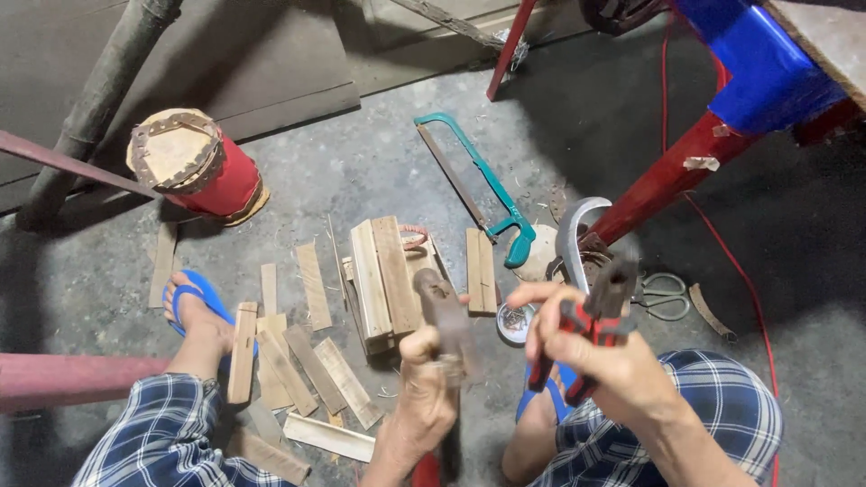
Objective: The person is assembling a wooden percussion instrument by nailing thin wooden slats onto a circular frame.
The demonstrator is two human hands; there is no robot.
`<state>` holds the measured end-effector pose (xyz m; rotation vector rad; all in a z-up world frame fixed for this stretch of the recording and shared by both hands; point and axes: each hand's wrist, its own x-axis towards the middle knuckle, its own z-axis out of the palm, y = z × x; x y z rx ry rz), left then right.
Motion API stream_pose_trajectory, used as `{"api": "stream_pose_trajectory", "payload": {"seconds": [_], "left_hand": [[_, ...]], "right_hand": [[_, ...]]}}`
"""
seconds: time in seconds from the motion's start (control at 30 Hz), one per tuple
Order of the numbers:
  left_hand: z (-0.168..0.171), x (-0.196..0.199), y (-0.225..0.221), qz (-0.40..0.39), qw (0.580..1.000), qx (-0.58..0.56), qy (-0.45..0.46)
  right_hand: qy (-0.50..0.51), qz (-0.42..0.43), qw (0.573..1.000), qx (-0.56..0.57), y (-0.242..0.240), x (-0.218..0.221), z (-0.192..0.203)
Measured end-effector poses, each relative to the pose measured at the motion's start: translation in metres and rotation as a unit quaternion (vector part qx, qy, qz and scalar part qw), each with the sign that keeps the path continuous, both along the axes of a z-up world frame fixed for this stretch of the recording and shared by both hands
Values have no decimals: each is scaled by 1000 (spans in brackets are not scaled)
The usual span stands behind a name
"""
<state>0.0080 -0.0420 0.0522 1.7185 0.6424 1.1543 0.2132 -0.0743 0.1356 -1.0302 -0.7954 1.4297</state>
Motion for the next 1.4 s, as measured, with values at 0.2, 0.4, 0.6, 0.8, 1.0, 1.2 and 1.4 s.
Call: {"api": "stream_pose_trajectory", "payload": {"seconds": [0.2, 0.4, 0.6, 0.8, 1.0, 1.2, 1.4], "left_hand": [[-16, -5, -4, 95, 988, -78, 96], [-12, -5, 17, 100, 955, -266, -85], [-34, -32, 29, 168, 889, -384, -184], [-23, -25, 23, 161, 892, -372, -202], [-19, -33, 26, 38, 824, -430, -366], [-42, -35, 22, 30, 722, -553, -414], [-41, -37, 20, -81, 712, -535, -447]], "right_hand": [[-8, 77, 996, 32, -6, -16, -9], [-15, 214, 975, -59, -5, -21, -25], [-47, 93, 985, -139, 2, -33, -46], [-51, -39, 989, -131, 37, -51, -44], [4, -45, 990, -135, 54, -70, -43], [16, -31, 989, -143, 57, -72, -44], [-58, -12, 996, -72, 54, -69, -41]]}}
